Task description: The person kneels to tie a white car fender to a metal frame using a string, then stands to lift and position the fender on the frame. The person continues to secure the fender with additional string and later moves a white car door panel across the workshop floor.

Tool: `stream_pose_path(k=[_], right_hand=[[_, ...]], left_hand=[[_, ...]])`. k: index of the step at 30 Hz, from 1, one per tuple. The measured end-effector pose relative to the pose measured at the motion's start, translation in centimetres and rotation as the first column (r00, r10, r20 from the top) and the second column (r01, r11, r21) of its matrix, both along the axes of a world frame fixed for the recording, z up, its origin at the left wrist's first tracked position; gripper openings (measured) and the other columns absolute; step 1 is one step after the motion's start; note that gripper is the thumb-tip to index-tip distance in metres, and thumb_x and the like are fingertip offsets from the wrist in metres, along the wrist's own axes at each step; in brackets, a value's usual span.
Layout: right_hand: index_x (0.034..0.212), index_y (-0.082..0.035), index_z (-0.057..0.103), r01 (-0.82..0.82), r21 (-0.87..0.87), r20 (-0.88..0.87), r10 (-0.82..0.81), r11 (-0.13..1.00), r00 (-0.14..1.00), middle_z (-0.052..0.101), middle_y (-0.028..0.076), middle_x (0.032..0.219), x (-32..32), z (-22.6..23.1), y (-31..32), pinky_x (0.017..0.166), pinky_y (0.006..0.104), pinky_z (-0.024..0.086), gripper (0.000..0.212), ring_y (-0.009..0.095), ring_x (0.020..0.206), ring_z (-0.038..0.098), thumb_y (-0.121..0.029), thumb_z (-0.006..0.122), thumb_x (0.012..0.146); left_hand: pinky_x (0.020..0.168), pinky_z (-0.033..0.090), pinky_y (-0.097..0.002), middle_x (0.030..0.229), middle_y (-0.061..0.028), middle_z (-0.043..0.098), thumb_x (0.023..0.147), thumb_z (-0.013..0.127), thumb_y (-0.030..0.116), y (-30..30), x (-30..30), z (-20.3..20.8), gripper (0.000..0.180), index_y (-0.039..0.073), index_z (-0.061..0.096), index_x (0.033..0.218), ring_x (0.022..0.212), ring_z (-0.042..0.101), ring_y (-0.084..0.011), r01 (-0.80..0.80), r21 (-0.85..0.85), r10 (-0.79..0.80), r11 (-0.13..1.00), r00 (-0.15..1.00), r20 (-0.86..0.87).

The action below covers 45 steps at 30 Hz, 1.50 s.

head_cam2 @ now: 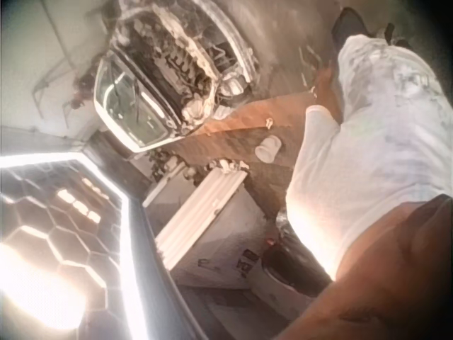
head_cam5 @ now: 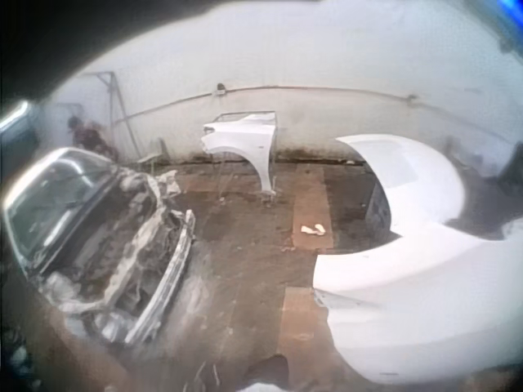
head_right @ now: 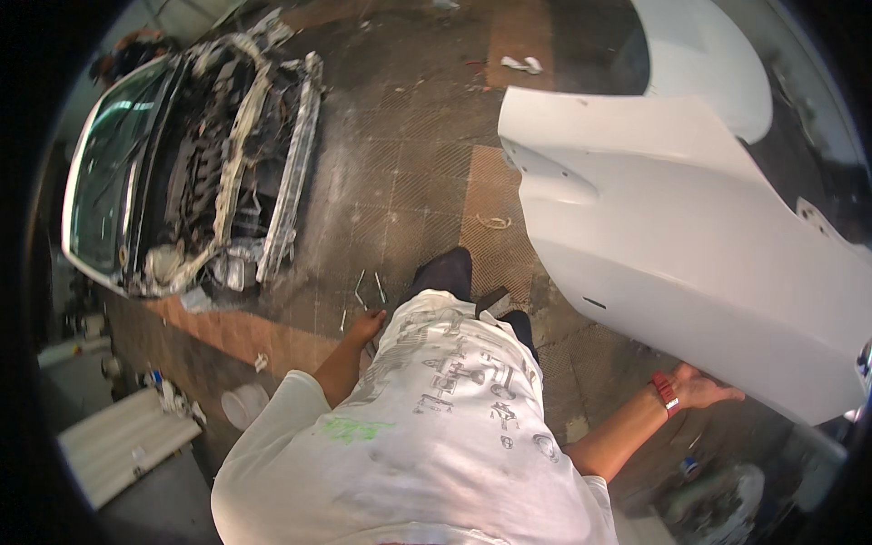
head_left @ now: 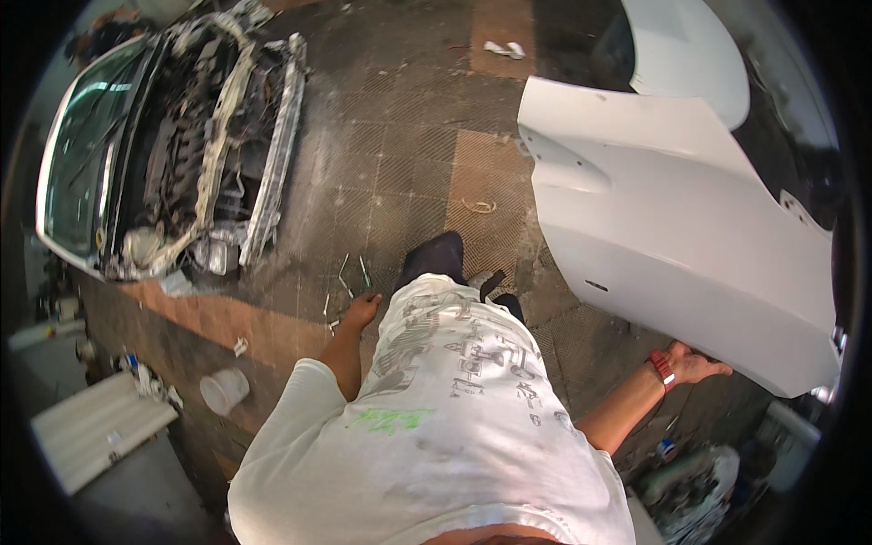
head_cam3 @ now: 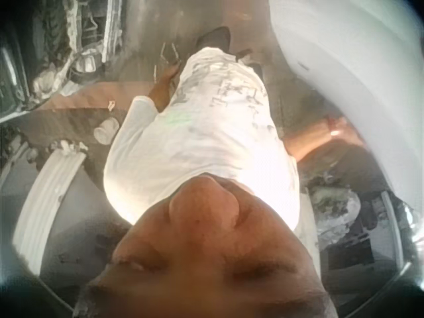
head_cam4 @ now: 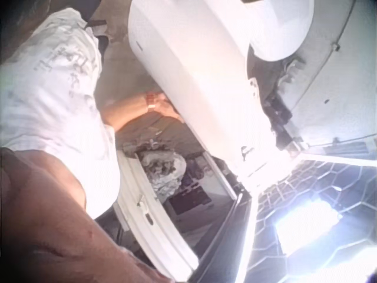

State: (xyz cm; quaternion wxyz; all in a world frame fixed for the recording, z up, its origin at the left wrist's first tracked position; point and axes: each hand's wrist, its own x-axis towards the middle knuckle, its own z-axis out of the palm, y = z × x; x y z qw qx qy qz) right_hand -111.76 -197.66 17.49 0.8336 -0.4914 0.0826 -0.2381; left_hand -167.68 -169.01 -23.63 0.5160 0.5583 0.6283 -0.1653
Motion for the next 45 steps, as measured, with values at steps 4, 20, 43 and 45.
stream_pose_path(k=[4, 20, 43, 45], right_hand=[[0.158, 0.006, 0.036, -0.078, -0.170, -0.080, 0.065, 0.982, 0.995, 0.038, 0.019, 0.166, 3.2, -1.1, 4.0, 0.123, 0.0492, 0.043, 0.083, 0.033, 0.148, 0.044, -0.061, 0.045, 0.109], [0.148, 0.015, 0.050, -0.268, -0.812, -0.329, -0.027, 0.519, 0.944, 0.052, 0.026, 0.156, 4.0, -6.0, 27.4, 0.114, 0.0421, 0.044, 0.081, 0.033, 0.135, 0.056, -0.055, 0.055, 0.107], [0.156, 0.012, 0.036, -0.534, -0.745, -0.550, 0.084, 0.399, 0.831, 0.045, 0.024, 0.160, 5.5, -7.3, 55.3, 0.114, 0.0456, 0.046, 0.100, 0.037, 0.139, 0.051, -0.072, 0.045, 0.104], [0.156, 0.012, 0.036, -0.566, -0.739, -0.578, 0.089, 0.365, 0.811, 0.045, 0.024, 0.160, 6.7, -7.5, 57.3, 0.116, 0.0456, 0.046, 0.101, 0.038, 0.140, 0.050, -0.073, 0.044, 0.104]], left_hand=[[0.112, 0.047, -0.0477, 0.138, -0.0249, 0.067, 0.105, 0.058, 0.047, -2.0, 4.0, 2.5, 0.056, 0.003, 0.068, 0.138, 0.132, 0.062, -0.0417, -0.036, -0.006, 0.036, 0.999, 0.999, -0.019], [0.111, 0.048, -0.0472, 0.136, -0.0285, 0.067, 0.104, 0.057, 0.046, 13.7, 5.6, -1.4, 0.060, -0.001, 0.064, 0.140, 0.128, 0.065, -0.0419, -0.177, -0.023, 0.178, 0.984, 0.984, 0.011], [0.111, 0.048, -0.0464, 0.137, -0.0237, 0.068, 0.104, 0.061, 0.049, 22.0, 4.7, -6.5, 0.058, 0.002, 0.067, 0.137, 0.129, 0.064, -0.0401, -0.698, -0.173, 0.708, 0.695, 0.706, -0.002], [0.111, 0.047, -0.0467, 0.138, -0.0250, 0.067, 0.104, 0.061, 0.048, 19.4, 5.7, -4.7, 0.057, 0.001, 0.067, 0.136, 0.131, 0.063, -0.0410, -0.688, -0.195, 0.699, 0.699, 0.715, -0.011]])
